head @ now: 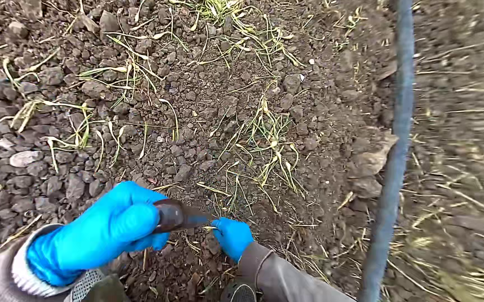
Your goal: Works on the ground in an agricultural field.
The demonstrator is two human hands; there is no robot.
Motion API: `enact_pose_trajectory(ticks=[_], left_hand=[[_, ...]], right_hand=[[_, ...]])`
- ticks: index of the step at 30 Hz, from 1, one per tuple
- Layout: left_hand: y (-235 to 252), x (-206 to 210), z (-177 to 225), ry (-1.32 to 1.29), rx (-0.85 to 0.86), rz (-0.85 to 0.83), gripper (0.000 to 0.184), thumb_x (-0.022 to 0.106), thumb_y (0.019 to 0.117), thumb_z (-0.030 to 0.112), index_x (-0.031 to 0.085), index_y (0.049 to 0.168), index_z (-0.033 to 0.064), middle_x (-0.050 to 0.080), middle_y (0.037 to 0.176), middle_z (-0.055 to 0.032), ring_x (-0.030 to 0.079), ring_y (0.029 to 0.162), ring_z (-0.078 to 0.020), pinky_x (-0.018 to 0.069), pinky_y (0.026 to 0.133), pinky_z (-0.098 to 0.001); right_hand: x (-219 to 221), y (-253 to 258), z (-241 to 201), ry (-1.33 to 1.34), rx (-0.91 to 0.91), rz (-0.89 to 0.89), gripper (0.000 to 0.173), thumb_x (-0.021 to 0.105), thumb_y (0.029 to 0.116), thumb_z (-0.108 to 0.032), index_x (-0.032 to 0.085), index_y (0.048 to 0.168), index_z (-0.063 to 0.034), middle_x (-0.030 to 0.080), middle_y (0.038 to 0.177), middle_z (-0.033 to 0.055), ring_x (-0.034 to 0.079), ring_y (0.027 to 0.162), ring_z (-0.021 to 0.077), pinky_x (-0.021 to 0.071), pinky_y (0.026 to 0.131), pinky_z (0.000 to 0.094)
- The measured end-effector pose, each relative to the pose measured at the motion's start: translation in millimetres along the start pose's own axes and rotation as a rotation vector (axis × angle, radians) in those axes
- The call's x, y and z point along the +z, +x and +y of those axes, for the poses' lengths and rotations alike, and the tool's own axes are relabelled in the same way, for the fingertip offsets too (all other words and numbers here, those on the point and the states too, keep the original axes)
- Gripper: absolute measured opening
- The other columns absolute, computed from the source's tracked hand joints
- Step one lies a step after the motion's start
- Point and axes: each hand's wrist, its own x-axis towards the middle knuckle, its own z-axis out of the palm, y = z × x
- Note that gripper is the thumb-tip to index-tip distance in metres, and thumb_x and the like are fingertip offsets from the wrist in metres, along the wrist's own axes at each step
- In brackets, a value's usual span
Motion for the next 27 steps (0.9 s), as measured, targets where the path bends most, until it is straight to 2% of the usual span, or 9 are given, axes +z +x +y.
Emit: enact_pose_trajectory(ticks=[2,4,8,12,16,18,20,24,27], left_hand=[[63,19,-137,-0.130,0.127,-0.174,0.061,0.048,0.0951,0.069,0.064,0.069,0.0158,0.053,0.056,0.0086,0.044,0.046,0.0006,0.0357,0.045,-0.0175],[82,40,-193,-0.234,0.153,-0.133,0.060,0.050,0.0918,0.073,0.062,0.066,0.0200,0.050,0.054,0.0111,0.040,0.043,0.0018,0.0322,0.042,-0.0170],[44,29,-204,-0.349,0.171,-0.155,0.061,0.052,0.0883,0.079,0.064,0.072,0.0214,0.052,0.056,0.0126,0.041,0.044,0.0041,0.0325,0.040,-0.0143],[-7,-47,-176,-0.392,0.387,-0.194,0.056,0.045,0.0960,0.072,0.073,0.089,0.0241,0.062,0.065,0.0121,0.054,0.053,0.0053,0.0437,0.047,-0.0126],[-35,-73,-135,-0.369,0.613,0.002,0.032,0.054,0.1018,0.031,0.071,0.082,0.0128,0.066,0.067,0.0043,0.063,0.059,-0.0008,0.0519,0.056,-0.0157],[-14,-68,-144,-0.262,0.499,-0.151,0.046,0.051,0.1028,0.053,0.074,0.089,0.0153,0.063,0.066,0.0103,0.057,0.057,0.0056,0.0468,0.054,-0.0116],[22,-37,-189,-0.154,0.275,-0.162,0.057,0.051,0.0930,0.072,0.068,0.074,0.0210,0.054,0.057,0.0122,0.045,0.048,0.0042,0.0369,0.045,-0.0153],[40,3,-241,-0.245,0.149,-0.032,0.055,0.055,0.0888,0.073,0.064,0.069,0.0231,0.051,0.056,0.0142,0.042,0.046,0.0034,0.0348,0.044,-0.0166],[15,-17,-236,-0.330,0.222,-0.013,0.058,0.051,0.0906,0.076,0.067,0.074,0.0225,0.053,0.056,0.0128,0.042,0.044,0.0043,0.0341,0.040,-0.0148]], right_hand=[[-13,-6,-10,0.011,-0.002,0.045,0.036,0.044,0.1079,-0.029,0.068,0.131,-0.0146,0.069,0.128,0.0135,0.067,0.118,0.0342,0.0522,0.096,0.0593],[-22,-6,-21,-0.019,-0.015,0.076,0.034,0.045,0.1079,-0.027,0.069,0.127,-0.0126,0.070,0.123,0.0141,0.068,0.115,0.0340,0.0529,0.095,0.0577],[9,24,-46,-0.095,-0.041,-0.009,0.029,0.051,0.1015,-0.011,0.069,0.124,-0.0088,0.069,0.125,0.0171,0.067,0.115,0.0384,0.0535,0.092,0.0610],[42,41,-61,-0.089,0.048,-0.041,0.036,0.048,0.1007,-0.006,0.063,0.133,-0.0068,0.066,0.132,0.0185,0.066,0.119,0.0384,0.0534,0.095,0.0602],[39,30,-45,-0.002,-0.072,0.027,0.042,0.042,0.1065,-0.024,0.057,0.145,-0.0140,0.064,0.138,0.0154,0.062,0.128,0.0333,0.0500,0.105,0.0541],[25,18,-43,0.032,-0.114,0.110,0.039,0.042,0.1094,-0.027,0.063,0.138,-0.0116,0.067,0.133,0.0157,0.065,0.124,0.0329,0.0515,0.102,0.0537],[7,7,-52,0.034,-0.120,0.197,0.038,0.042,0.1096,-0.027,0.067,0.131,-0.0093,0.069,0.127,0.0167,0.067,0.120,0.0334,0.0530,0.100,0.0531],[-6,10,-83,-0.081,-0.231,0.297,0.032,0.047,0.1069,-0.020,0.073,0.121,-0.0066,0.072,0.115,0.0180,0.069,0.110,0.0350,0.0557,0.092,0.0518],[14,40,-113,-0.195,-0.231,0.118,0.028,0.047,0.1028,-0.004,0.068,0.121,0.0007,0.067,0.123,0.0233,0.066,0.115,0.0408,0.0539,0.093,0.0555]])
